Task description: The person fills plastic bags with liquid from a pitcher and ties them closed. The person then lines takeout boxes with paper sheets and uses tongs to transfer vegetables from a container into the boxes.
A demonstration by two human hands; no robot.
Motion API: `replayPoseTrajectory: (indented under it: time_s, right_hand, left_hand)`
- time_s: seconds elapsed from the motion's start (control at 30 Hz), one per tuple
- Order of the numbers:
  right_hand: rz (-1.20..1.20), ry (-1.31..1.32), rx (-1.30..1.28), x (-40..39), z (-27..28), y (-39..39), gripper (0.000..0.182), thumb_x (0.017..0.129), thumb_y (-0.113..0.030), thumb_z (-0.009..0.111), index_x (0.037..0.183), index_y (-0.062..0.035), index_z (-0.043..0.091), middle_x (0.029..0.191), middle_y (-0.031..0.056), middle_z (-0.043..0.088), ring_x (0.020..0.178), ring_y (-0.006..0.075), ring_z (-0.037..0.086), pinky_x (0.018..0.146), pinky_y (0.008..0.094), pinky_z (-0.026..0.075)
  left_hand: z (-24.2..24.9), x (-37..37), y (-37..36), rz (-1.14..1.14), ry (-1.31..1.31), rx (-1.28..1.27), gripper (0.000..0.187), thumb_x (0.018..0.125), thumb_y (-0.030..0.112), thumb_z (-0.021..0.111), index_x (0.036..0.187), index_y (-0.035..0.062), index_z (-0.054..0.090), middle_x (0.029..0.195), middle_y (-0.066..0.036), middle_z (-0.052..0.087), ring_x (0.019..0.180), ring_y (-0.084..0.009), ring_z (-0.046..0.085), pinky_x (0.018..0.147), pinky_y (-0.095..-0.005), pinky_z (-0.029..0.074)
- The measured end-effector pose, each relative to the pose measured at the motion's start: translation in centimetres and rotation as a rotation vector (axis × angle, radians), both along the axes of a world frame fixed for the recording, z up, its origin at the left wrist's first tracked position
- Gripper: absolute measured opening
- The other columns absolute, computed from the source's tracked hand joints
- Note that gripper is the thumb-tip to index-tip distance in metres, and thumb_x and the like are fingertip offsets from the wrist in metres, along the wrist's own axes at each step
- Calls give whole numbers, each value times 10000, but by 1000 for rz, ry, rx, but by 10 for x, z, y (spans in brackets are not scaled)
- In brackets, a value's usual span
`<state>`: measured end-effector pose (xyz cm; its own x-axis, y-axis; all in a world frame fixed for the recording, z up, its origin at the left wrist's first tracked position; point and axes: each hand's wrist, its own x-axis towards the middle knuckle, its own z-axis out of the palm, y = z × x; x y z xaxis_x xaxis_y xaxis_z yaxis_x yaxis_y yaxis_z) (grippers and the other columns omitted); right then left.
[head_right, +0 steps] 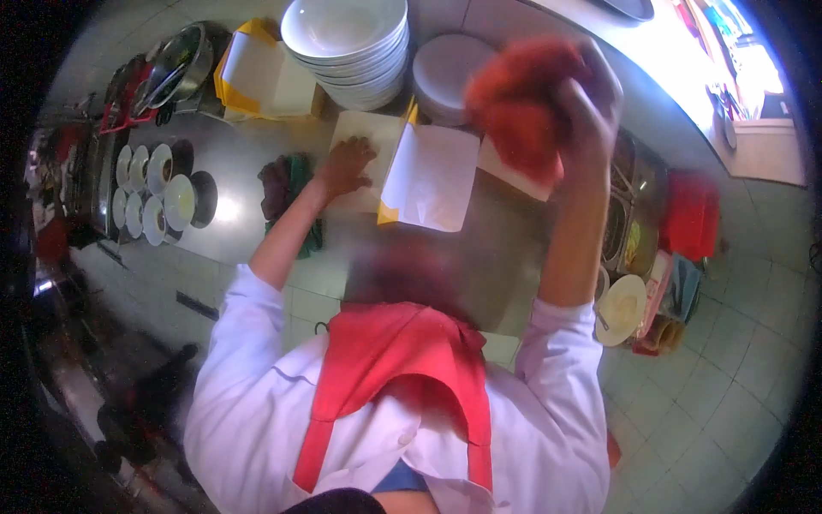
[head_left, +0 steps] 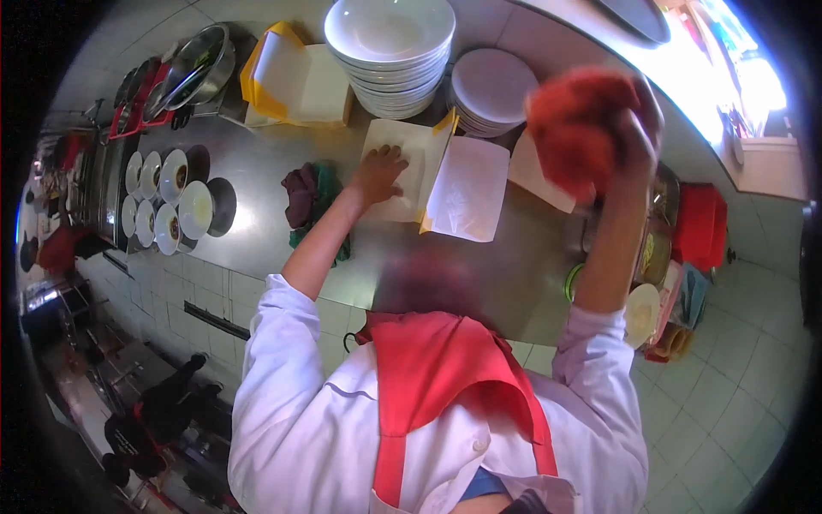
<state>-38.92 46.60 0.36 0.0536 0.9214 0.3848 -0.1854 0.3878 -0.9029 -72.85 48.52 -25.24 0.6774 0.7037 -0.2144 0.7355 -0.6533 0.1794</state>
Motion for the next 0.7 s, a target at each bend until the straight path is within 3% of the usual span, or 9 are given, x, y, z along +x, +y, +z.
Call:
replayPoseTrajectory:
  time_s: [0.07, 0.13, 0.2, 0.27, 0.33, 0.4, 0.5, 0.57, 0.7]
  right_hand:
    - [-143, -365, -14, -2, -3, 35, 282, 871, -75, 648, 1144, -9, 633, 1013, 53, 677, 923, 139, 630, 836, 286, 506]
    - [-415, -803, 104, -13, -28, 49, 349, 922, -202, 691, 1227, -47, 619, 1108, 78, 688, 983, 149, 649, 818, 275, 534]
    - [-387, -627, -13, -33, -40, 28, 251, 847, -137, 732, 1069, -30, 683, 963, 126, 715, 835, 197, 695, 741, 352, 558]
    - [-262, -798, -46, -28, -78, 10, 241, 821, -96, 723, 1054, -42, 691, 975, 151, 712, 806, 253, 701, 704, 359, 560]
    - [-129, -868, -192, -36, -129, -11, 212, 814, -62, 659, 1020, -49, 707, 973, 182, 701, 785, 307, 693, 713, 386, 558]
    - [69, -1036, -336, -52, -185, -33, 222, 786, -55, 663, 1001, -12, 694, 927, 170, 699, 850, 291, 687, 744, 382, 561]
    - [209, -1398, -289, -64, -280, -62, 213, 797, -174, 661, 956, -36, 695, 935, 160, 680, 885, 362, 653, 795, 464, 536]
    - [250, -1511, -358, -72, -271, -77, 231, 805, -211, 661, 966, -48, 691, 942, 159, 670, 901, 370, 643, 810, 483, 526]
    - [112, -1217, -467, -67, -214, -101, 288, 816, -219, 672, 1058, -63, 673, 1040, 165, 654, 959, 369, 635, 832, 475, 521]
  left_hand:
    - [-8, 3, -5, 30, -81, 93, 572, 708, 358, 811, 1187, 107, 625, 1284, -127, 519, 1219, -318, 488, 984, -447, 426]
    - [-10, 7, -5, 89, -62, 64, 601, 783, 382, 761, 1282, 104, 572, 1373, -160, 493, 1314, -371, 429, 1053, -499, 372]
    - [0, 7, -8, 81, -81, 45, 597, 791, 375, 755, 1290, 103, 571, 1394, -161, 481, 1321, -368, 423, 1057, -497, 373]
    - [3, 9, -3, 77, -104, 29, 593, 799, 368, 750, 1297, 102, 571, 1415, -161, 469, 1328, -365, 416, 1060, -494, 373]
    - [0, 6, -6, 85, -235, 91, 492, 774, 358, 768, 1167, 90, 644, 1332, -137, 515, 1277, -313, 453, 1027, -451, 399]
    - [0, 3, -7, 79, -288, 128, 449, 790, 333, 760, 1144, 80, 651, 1325, -147, 525, 1266, -323, 462, 1029, -451, 401]
    - [16, 5, -7, 113, -398, 188, 388, 810, 287, 751, 1112, 62, 658, 1298, -161, 548, 1225, -346, 495, 1019, -457, 414]
    - [38, 7, -16, 178, -514, 239, 322, 821, 211, 745, 1077, 36, 658, 1263, -169, 561, 1136, -365, 557, 962, -453, 460]
    - [86, 13, -45, 377, -663, 345, 253, 836, 153, 725, 1044, 20, 668, 1207, -169, 587, 1046, -335, 613, 908, -404, 496]
